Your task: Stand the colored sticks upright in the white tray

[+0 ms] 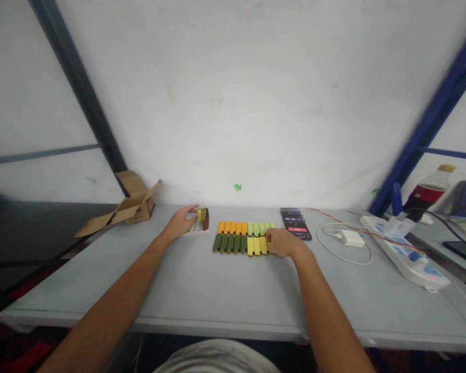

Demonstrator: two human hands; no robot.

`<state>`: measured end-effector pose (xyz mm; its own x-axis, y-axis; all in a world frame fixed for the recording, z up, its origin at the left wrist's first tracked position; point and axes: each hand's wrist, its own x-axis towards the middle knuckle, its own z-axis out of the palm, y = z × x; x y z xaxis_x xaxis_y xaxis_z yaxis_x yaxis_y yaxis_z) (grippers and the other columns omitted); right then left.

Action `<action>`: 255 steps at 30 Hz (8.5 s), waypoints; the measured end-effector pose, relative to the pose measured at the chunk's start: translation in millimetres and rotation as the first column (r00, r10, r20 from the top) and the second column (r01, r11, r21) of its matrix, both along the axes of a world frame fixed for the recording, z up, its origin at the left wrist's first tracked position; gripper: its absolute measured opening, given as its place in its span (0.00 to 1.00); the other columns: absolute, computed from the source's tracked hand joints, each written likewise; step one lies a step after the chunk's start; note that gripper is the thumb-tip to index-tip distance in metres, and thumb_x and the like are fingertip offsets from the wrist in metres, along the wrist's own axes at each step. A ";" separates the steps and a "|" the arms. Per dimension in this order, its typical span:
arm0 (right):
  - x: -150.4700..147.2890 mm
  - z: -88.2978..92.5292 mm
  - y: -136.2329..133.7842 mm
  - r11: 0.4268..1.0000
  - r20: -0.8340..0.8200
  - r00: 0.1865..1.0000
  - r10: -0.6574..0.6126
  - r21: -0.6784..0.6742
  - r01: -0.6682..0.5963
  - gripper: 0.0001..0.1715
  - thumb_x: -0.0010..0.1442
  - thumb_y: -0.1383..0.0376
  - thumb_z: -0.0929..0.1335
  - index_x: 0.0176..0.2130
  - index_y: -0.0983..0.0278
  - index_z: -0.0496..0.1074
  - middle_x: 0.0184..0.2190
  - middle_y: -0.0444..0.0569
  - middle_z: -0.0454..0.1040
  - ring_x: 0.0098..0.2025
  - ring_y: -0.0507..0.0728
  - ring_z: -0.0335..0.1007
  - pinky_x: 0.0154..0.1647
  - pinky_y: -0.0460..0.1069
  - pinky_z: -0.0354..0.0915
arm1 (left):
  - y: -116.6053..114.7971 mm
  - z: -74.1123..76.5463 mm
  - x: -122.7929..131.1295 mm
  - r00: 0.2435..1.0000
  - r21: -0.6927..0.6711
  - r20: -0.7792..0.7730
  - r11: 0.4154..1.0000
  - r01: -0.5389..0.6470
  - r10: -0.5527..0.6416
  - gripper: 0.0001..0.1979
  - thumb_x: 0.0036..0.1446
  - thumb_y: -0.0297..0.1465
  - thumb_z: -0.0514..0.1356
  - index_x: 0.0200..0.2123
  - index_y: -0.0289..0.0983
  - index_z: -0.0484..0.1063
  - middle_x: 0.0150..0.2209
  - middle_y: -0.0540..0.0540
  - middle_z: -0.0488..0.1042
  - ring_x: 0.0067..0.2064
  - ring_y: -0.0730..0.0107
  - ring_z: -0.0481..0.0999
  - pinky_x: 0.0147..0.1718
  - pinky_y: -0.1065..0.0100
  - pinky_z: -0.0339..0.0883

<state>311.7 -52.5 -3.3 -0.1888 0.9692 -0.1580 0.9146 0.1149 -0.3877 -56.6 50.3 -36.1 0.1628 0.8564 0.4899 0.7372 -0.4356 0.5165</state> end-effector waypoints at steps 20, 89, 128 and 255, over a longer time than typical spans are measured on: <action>28.0 -10.2 10.6 0.979 -0.084 0.978 0.189 -0.066 -0.195 0.25 0.39 0.75 0.71 0.41 0.62 0.78 0.27 0.43 0.72 0.28 0.52 0.67 0.27 0.44 0.57 | 2.1 -5.5 -8.4 0.993 -0.145 0.048 0.983 0.115 -0.109 0.18 0.53 0.39 0.58 0.43 0.38 0.80 0.46 0.44 0.81 0.48 0.55 0.78 0.52 0.59 0.67; -46.3 3.7 -5.5 0.837 -0.711 0.663 0.235 0.495 0.234 0.19 0.64 0.62 0.54 0.21 0.61 0.53 0.19 0.41 0.53 0.24 0.52 0.51 0.26 0.49 0.49 | 6.5 -5.1 -16.2 0.999 -0.206 0.048 0.979 -0.003 0.013 0.30 0.57 0.51 0.47 0.42 0.36 0.80 0.43 0.43 0.82 0.46 0.54 0.77 0.48 0.61 0.67; -54.8 -9.3 4.8 0.840 -0.592 0.766 0.250 0.526 0.132 0.15 0.58 0.66 0.63 0.47 0.62 0.61 0.44 0.50 0.68 0.37 0.54 0.67 0.36 0.49 0.64 | -28.5 41.3 17.3 0.903 0.124 0.418 0.991 0.056 -0.103 0.11 0.52 0.40 0.60 0.30 0.38 0.68 0.29 0.49 0.74 0.33 0.66 0.74 0.36 0.67 0.68; -50.8 -6.7 8.3 0.801 -0.757 0.627 0.184 0.486 0.350 0.21 0.66 0.51 0.58 0.39 0.63 0.69 0.28 0.45 0.66 0.31 0.55 0.63 0.32 0.48 0.60 | 10.6 -11.4 -36.6 0.970 -0.107 0.169 0.982 -0.157 0.174 0.15 0.48 0.34 0.56 0.40 0.37 0.74 0.39 0.44 0.79 0.33 0.64 0.78 0.36 0.64 0.72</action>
<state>260.9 -44.2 -10.0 0.1114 0.8313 0.5445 0.3444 0.4817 -0.8058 -93.2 60.9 -47.5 -0.0671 0.9071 0.4155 0.6885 -0.2593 0.6773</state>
